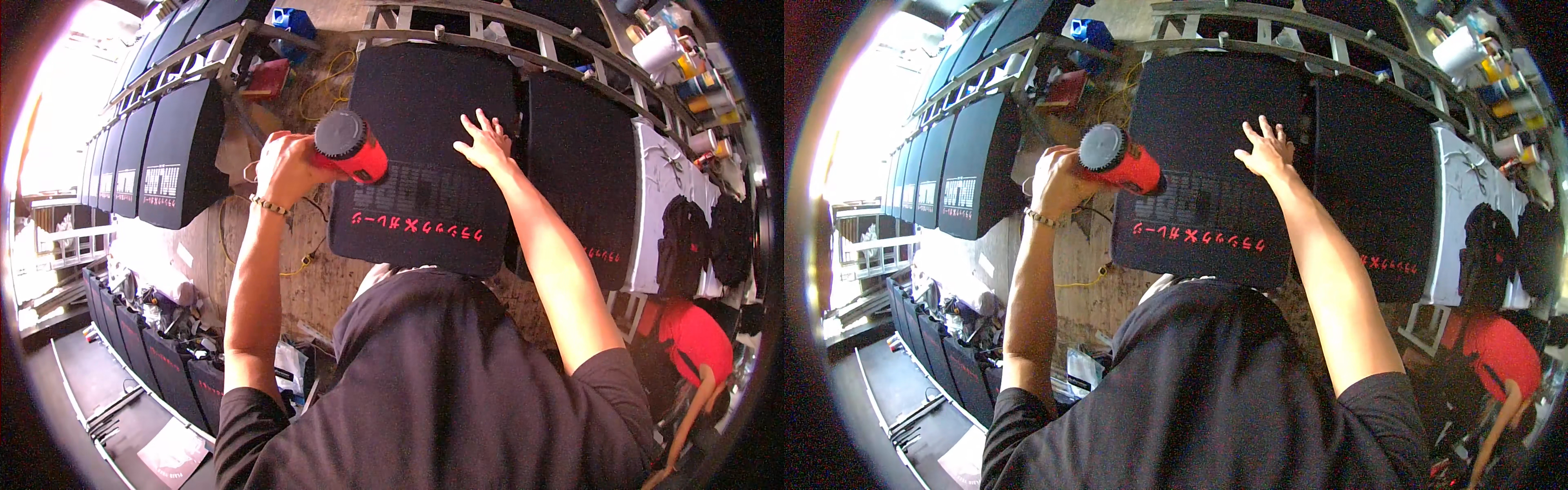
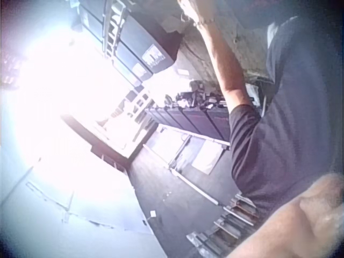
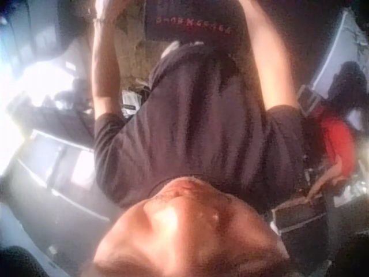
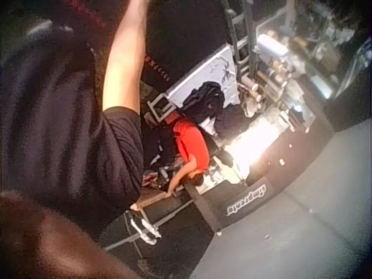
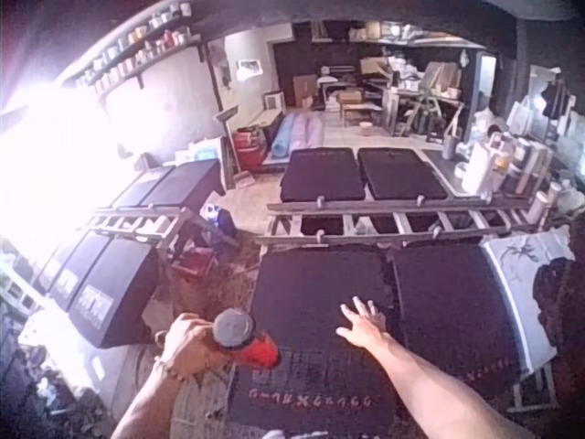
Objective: The person cures screen-printed shirts mounted on boards using a heat gun, touching the printed fabric by hand, and then dries prints on another row of shirts with the heat gun.
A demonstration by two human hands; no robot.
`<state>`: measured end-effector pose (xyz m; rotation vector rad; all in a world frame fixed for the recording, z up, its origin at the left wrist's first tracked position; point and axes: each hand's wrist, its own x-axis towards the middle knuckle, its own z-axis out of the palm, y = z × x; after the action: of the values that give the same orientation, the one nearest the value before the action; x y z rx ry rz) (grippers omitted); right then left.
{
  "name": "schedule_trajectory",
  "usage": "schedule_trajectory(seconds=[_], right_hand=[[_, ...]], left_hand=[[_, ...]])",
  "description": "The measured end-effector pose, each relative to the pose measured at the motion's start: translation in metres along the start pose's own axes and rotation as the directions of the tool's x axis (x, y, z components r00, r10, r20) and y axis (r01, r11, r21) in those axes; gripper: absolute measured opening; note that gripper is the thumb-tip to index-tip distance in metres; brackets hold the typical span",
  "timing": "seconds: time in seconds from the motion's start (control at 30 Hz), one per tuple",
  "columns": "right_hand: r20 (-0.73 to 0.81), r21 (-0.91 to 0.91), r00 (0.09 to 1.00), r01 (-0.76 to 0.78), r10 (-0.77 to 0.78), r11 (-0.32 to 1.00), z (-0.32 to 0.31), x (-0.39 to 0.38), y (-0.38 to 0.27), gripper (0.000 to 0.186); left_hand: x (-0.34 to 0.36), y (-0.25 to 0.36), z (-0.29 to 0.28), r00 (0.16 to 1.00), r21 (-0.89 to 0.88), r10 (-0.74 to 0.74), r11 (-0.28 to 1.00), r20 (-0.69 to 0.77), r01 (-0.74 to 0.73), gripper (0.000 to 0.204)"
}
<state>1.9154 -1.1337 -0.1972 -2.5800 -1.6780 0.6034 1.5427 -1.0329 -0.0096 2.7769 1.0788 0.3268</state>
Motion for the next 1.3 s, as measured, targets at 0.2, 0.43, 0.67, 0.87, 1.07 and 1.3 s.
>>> schedule_trajectory(seconds=[0.2,0.43,0.67,0.87,1.07,1.3], right_hand=[[-0.008,-0.015,1.0,0.008,-0.008,1.0,0.0,0.0,-0.001,0.08],[-0.013,-0.009,1.0,0.023,-0.023,1.0,0.004,0.002,-0.001,0.08],[-0.016,-0.01,1.0,0.025,-0.025,1.0,0.001,-0.001,0.003,0.079],[-0.032,-0.047,0.998,0.053,-0.054,0.997,0.001,-0.001,0.006,0.079],[-0.028,-0.037,0.997,0.066,-0.067,0.997,0.001,-0.001,0.01,0.08],[-0.047,-0.027,0.993,0.106,-0.107,0.994,0.007,0.001,0.018,0.079]], left_hand=[[-0.017,0.021,0.002,0.999,-0.026,0.033,0.999,-0.037,-0.034,0.049],[-0.052,0.006,0.02,0.997,-0.12,-0.037,0.992,-0.066,0.029,0.049],[-0.067,0.007,0.008,0.986,-0.043,-0.164,0.986,0.0,0.164,0.056],[-0.072,0.026,0.005,0.992,0.053,-0.123,0.991,0.027,0.121,0.053],[-0.066,0.047,0.009,0.993,0.034,-0.073,0.996,-0.094,0.077,0.057],[-0.039,0.059,0.015,0.988,0.013,-0.135,0.991,-0.075,0.136,0.052]])
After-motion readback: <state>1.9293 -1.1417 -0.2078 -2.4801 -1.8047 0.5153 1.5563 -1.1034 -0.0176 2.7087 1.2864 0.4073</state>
